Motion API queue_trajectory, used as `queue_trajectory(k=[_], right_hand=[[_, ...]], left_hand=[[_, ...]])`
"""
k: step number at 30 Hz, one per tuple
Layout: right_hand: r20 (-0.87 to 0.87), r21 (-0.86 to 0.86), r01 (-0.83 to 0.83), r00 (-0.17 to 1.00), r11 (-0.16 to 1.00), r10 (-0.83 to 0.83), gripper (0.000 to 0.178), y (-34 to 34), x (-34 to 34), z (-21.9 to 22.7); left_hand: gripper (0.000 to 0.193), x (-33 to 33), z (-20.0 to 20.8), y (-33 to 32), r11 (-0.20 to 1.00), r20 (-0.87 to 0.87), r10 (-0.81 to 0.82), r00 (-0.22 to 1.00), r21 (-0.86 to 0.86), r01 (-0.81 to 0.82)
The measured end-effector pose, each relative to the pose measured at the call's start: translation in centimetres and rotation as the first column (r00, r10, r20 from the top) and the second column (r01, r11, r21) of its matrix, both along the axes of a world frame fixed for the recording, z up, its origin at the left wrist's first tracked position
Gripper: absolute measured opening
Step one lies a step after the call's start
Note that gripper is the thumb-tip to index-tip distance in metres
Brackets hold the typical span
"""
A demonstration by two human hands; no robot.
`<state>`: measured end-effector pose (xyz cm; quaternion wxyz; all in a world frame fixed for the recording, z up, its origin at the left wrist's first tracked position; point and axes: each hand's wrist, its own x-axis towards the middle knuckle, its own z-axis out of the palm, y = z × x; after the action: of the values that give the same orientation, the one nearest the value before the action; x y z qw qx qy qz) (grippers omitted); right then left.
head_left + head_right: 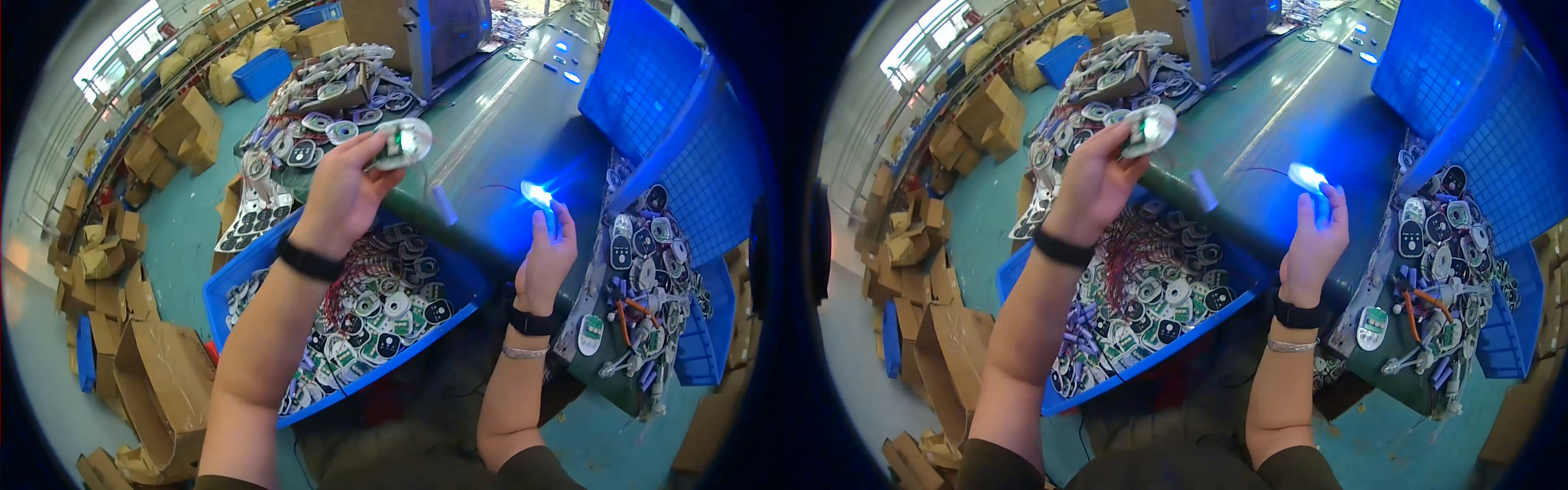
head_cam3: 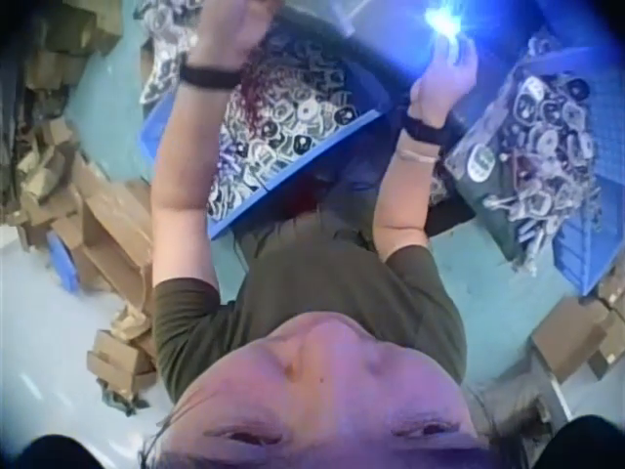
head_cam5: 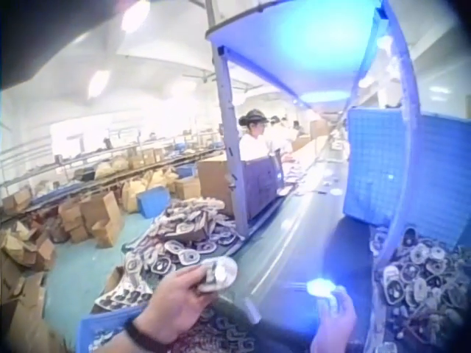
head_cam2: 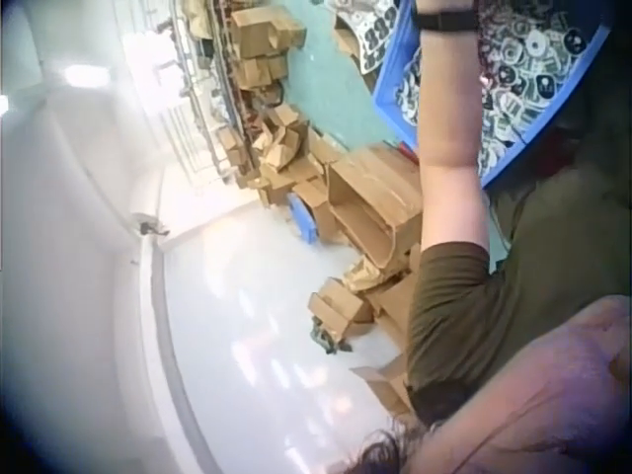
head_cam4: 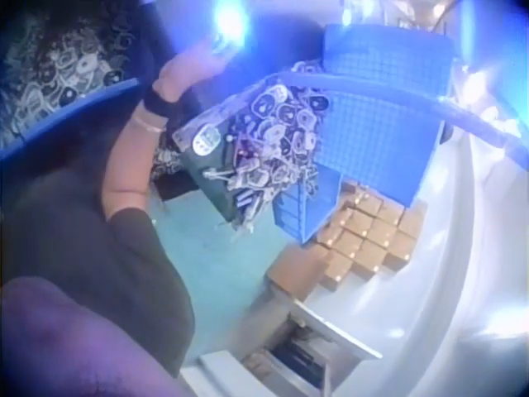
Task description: Assembling small electronic devices by connecting batteries and wires to circuit boards and placing them into plastic housings.
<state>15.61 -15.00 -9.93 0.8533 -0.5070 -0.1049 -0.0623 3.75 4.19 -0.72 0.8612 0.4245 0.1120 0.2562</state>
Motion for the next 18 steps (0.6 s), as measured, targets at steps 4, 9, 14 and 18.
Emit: queue_trajectory(k=[4, 9, 14, 18], right_hand=[[0.086, -0.270, 0.120, 0.991, 0.955, -0.100, 0.025, 0.5, -1.1, -0.5], [0.212, -0.432, -0.075, 0.960, 0.899, 0.182, 0.018, -2.0, -6.8, -2.6], [0.137, -0.648, -0.275, 0.876, 0.710, 0.463, 0.012, -2.8, -9.7, -5.7], [0.104, -0.702, -0.349, 0.812, 0.621, 0.574, 0.009, -1.8, -11.2, -6.8]], left_hand=[[0.025, 3.9, -5.0, 4.4, 0.980, -0.201, 0.191, 0.961, 0.087, -0.176], [0.036, -0.8, -9.8, 4.2, 0.842, -0.317, 0.438, 0.841, 0.474, -0.260], [0.030, -14.3, -14.2, 2.7, 0.908, -0.531, 0.272, 0.802, 0.418, -0.032], [0.024, -23.0, -17.7, 3.9, 0.852, -0.667, 0.469, 0.578, 0.515, -0.097]])
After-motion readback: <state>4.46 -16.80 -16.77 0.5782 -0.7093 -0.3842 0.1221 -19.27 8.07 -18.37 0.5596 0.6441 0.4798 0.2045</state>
